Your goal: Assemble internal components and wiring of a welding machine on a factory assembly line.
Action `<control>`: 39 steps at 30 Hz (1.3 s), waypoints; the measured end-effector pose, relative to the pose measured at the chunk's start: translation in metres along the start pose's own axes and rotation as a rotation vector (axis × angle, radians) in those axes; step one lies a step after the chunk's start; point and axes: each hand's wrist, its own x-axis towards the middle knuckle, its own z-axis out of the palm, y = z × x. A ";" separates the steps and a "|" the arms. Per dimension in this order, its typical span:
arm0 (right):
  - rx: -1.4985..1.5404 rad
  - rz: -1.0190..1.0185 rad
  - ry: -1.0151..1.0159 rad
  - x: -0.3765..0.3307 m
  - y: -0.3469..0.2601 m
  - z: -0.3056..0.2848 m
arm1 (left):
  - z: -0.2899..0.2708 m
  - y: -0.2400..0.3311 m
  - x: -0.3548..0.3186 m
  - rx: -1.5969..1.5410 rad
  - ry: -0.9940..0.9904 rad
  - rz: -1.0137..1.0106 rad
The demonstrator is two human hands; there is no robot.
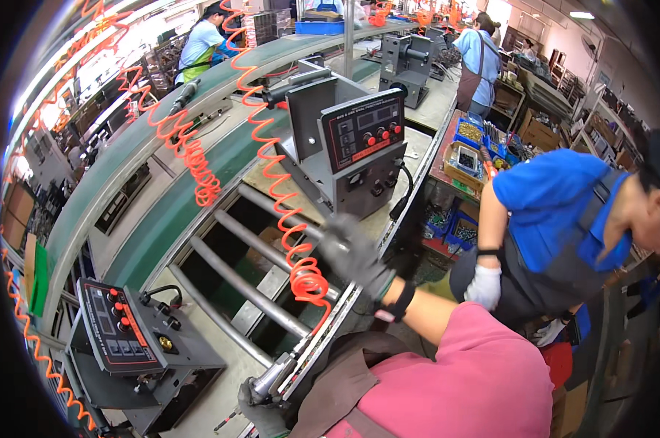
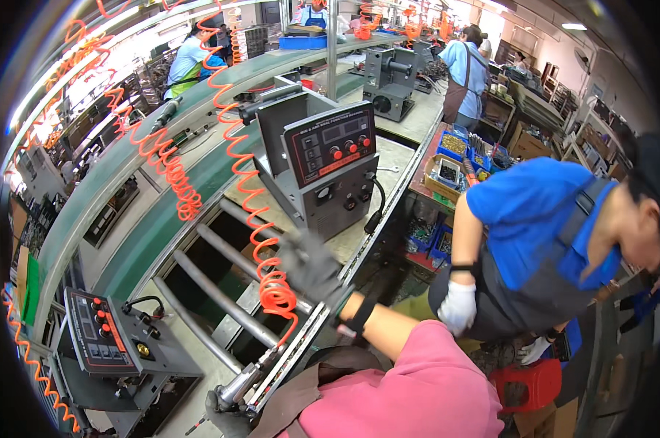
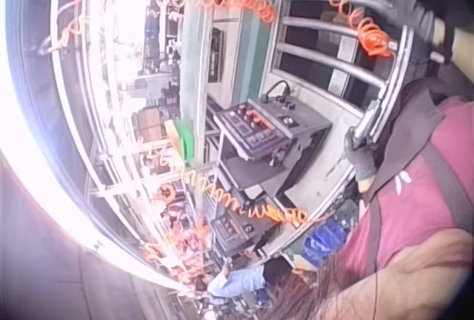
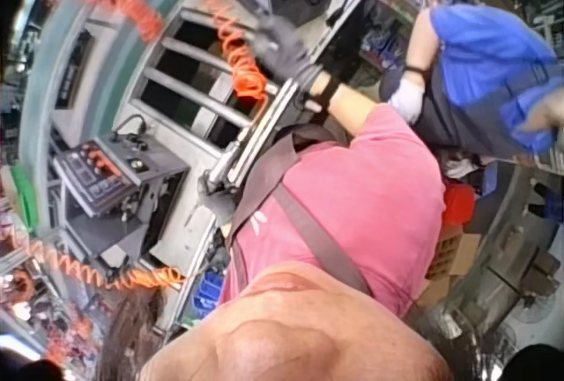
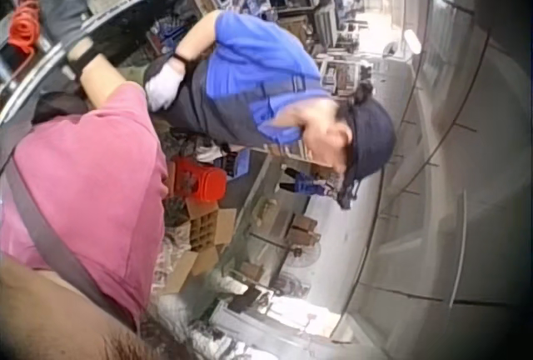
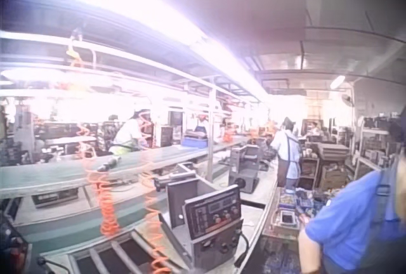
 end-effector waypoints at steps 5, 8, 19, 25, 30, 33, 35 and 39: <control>-0.264 0.253 0.466 0.097 0.102 -0.088 | -0.010 -0.025 -0.008 0.343 0.197 0.346; -0.237 0.514 0.473 0.146 0.152 -0.119 | -0.030 -0.028 -0.011 0.018 0.304 0.270; 0.206 0.792 0.250 0.162 0.230 -0.102 | 0.041 -0.003 -0.077 -0.486 0.409 0.112; 0.476 0.832 0.141 0.136 0.201 -0.085 | 0.054 -0.007 -0.082 -0.756 0.225 0.166; 0.504 0.665 0.009 0.098 0.135 -0.063 | 0.056 -0.002 -0.086 -0.534 0.208 0.320; 0.441 0.614 -0.022 0.075 0.101 -0.044 | 0.038 0.012 -0.084 -0.777 -0.108 0.040; 0.414 0.615 -0.037 0.062 0.087 -0.034 | 0.029 0.014 -0.081 -0.793 -0.091 0.011; 0.494 0.654 -0.075 0.037 0.072 -0.017 | 0.012 0.013 -0.072 -0.900 -0.184 -0.053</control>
